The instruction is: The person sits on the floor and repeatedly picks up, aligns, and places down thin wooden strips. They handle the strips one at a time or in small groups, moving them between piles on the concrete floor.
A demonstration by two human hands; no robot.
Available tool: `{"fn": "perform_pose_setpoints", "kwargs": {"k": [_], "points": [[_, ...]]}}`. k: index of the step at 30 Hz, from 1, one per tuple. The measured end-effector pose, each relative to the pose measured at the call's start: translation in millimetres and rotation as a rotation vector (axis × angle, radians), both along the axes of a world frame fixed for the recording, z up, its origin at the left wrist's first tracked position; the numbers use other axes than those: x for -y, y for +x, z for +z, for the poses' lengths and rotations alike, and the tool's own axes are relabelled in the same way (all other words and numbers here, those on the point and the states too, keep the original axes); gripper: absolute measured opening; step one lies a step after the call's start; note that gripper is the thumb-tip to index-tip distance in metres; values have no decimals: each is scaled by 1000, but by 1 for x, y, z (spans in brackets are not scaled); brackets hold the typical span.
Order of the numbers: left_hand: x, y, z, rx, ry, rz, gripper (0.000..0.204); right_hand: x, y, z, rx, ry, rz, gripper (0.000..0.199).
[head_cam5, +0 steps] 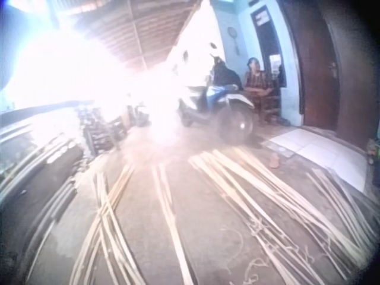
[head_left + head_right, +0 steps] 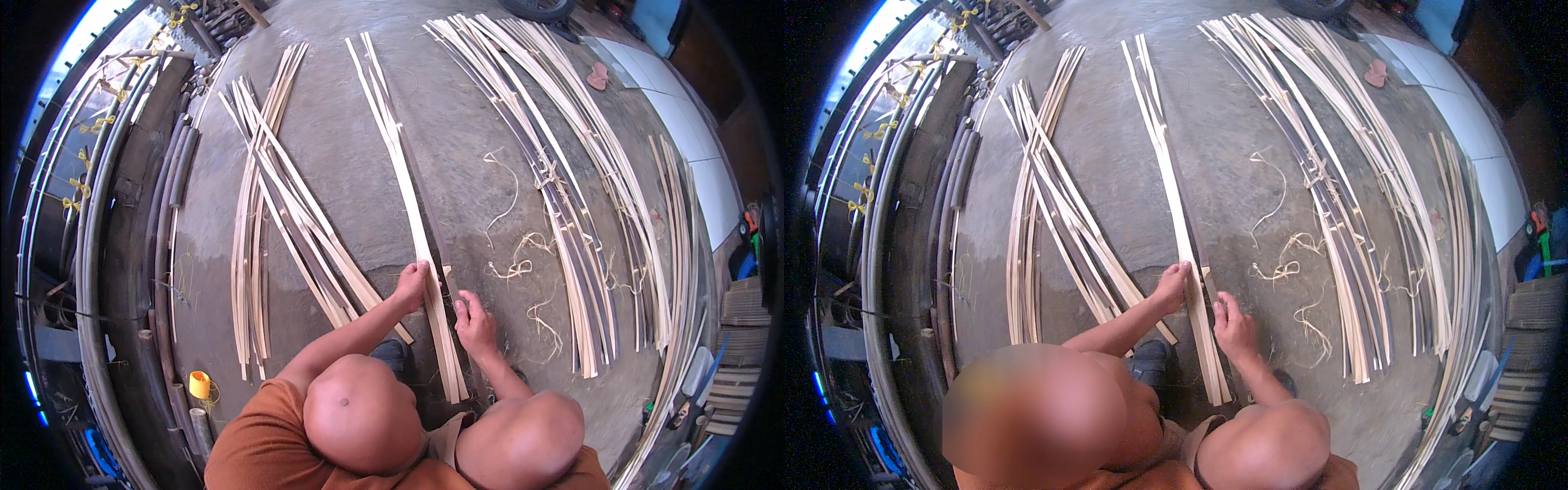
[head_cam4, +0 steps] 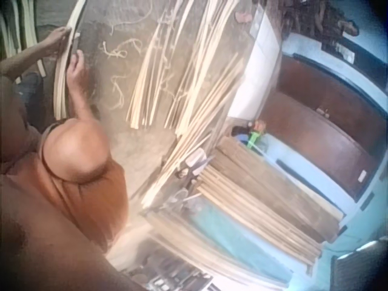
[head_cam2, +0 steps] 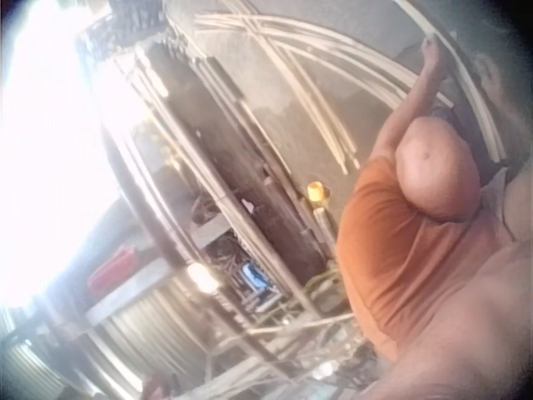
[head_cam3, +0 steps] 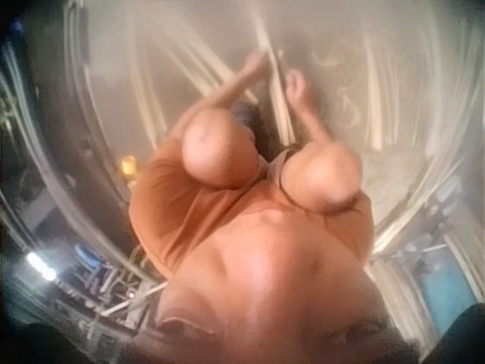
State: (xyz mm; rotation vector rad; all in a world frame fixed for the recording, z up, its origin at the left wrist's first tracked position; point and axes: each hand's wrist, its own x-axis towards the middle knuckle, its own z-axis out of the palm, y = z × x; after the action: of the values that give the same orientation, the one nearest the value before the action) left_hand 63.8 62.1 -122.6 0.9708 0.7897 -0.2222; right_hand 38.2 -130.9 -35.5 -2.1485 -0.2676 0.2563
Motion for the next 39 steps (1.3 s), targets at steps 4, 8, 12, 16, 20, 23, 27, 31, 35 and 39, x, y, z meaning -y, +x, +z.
{"fn": "perform_pose_setpoints", "kwargs": {"k": [4,8,12,16,20,23,27,31,35,39], "points": [[1,2,-8,-77,138,-105,41,-5,2,-8,-255,64,31,28],[2,-2,-4,-62,189,-64,43,-10,1,-14,-294,98,42,30],[12,-1,10,-96,146,-64,43,-3,-2,-22,-247,117,0,26],[-22,-12,-38,-22,173,-81,46,-20,-6,-8,-134,201,-24,27],[1,-7,-19,-18,223,-116,38,2,0,-25,-69,75,-89,28],[0,-5,-14,-8,348,-191,38,10,9,-42,-81,22,-100,27],[3,-9,1,-87,577,-252,39,10,14,-45,-30,11,-83,28],[15,-4,15,-80,369,-177,38,21,17,-48,-21,-12,-42,29],[14,-6,19,-56,290,-64,42,24,14,-57,74,-63,29,29],[19,-9,27,45,253,-2,44,13,-1,-39,226,-93,54,27]]}}
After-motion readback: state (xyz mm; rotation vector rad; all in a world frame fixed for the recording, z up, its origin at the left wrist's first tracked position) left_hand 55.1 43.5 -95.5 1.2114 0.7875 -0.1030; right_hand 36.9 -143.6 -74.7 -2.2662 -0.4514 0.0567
